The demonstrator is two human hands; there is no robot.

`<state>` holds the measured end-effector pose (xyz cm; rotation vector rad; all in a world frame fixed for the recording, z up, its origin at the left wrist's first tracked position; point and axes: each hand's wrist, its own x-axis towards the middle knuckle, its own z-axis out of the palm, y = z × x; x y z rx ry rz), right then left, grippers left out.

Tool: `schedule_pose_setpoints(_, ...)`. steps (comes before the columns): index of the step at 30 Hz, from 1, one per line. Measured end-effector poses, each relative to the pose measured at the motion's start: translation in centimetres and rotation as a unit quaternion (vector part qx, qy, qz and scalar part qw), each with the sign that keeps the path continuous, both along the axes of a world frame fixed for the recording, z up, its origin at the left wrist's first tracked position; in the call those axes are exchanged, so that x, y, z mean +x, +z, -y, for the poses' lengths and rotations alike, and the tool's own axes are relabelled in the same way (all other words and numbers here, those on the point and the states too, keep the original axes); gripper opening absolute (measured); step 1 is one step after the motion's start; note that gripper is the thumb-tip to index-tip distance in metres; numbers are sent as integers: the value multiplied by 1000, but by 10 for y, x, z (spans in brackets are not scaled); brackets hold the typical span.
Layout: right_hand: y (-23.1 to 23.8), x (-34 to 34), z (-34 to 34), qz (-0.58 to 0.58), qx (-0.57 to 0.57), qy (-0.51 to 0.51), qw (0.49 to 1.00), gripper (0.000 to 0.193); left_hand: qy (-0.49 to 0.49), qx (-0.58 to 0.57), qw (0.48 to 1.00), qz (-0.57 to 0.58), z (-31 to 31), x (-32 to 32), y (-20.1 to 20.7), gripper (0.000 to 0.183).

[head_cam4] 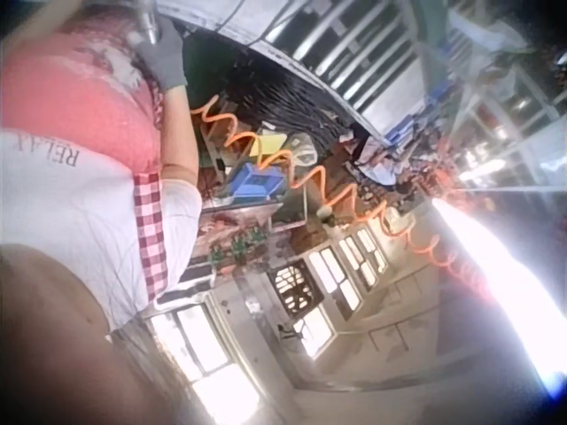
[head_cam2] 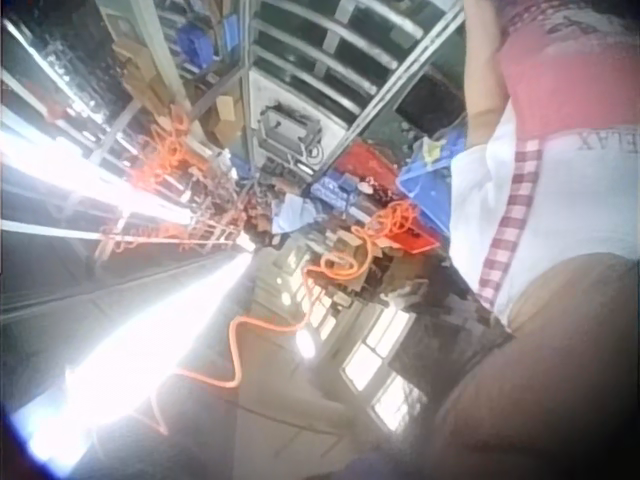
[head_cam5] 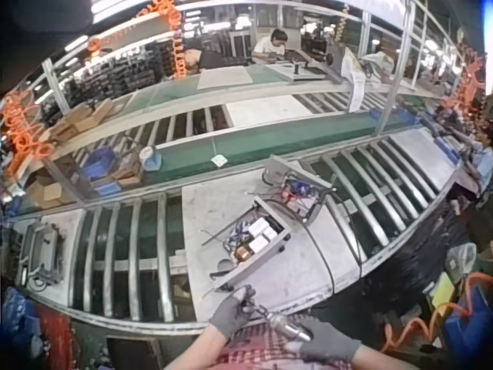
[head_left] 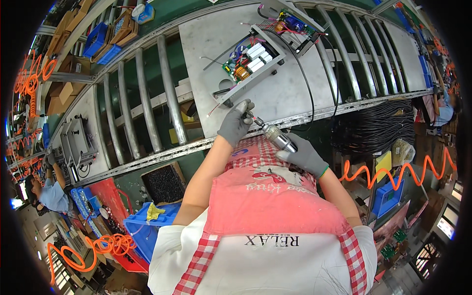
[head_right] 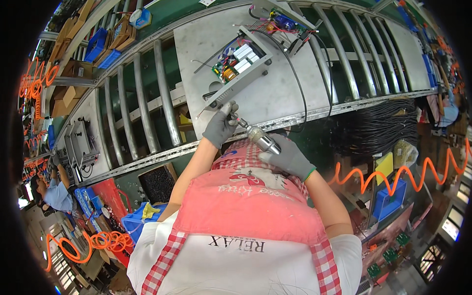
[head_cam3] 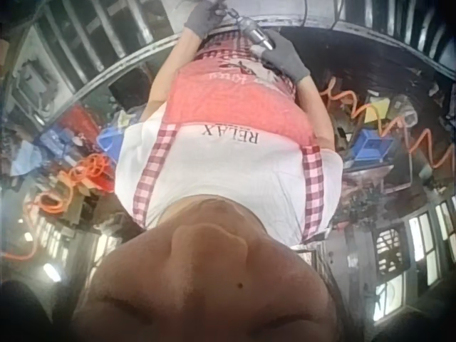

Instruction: The person uses a pneumatic screwdriver to fasten screws into the back of a grey electronic device on a factory assembly line. They then pick up a second identical device, place it next to the first, and continue fastening screws into its back panel. The person handles the devices and the tool with gloved hands throughout the process.

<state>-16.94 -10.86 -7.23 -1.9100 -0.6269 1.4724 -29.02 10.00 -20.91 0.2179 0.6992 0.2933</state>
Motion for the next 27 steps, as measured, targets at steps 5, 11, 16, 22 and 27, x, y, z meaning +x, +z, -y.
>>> schedule_pose_setpoints(5,-6,-13,-4,19,1,4,1000,61,-13,46,999,16,-5,-18,8,27)
schedule_pose_setpoints(11,-29,-22,4,26,48,-1,999,63,-32,123,992,7,-4,-34,17,36)
schedule_pose_setpoints(16,-21,-21,-2,-8,3,24,1000,66,-41,185,982,-4,0,-41,17,38)
schedule_pose_setpoints(22,-40,-20,4,-143,4,-13,990,64,-51,208,977,12,4,-46,20,39)
schedule_pose_setpoints(27,-64,-27,7,-116,17,-18,993,61,-1,116,991,-66,15,-47,5,33)
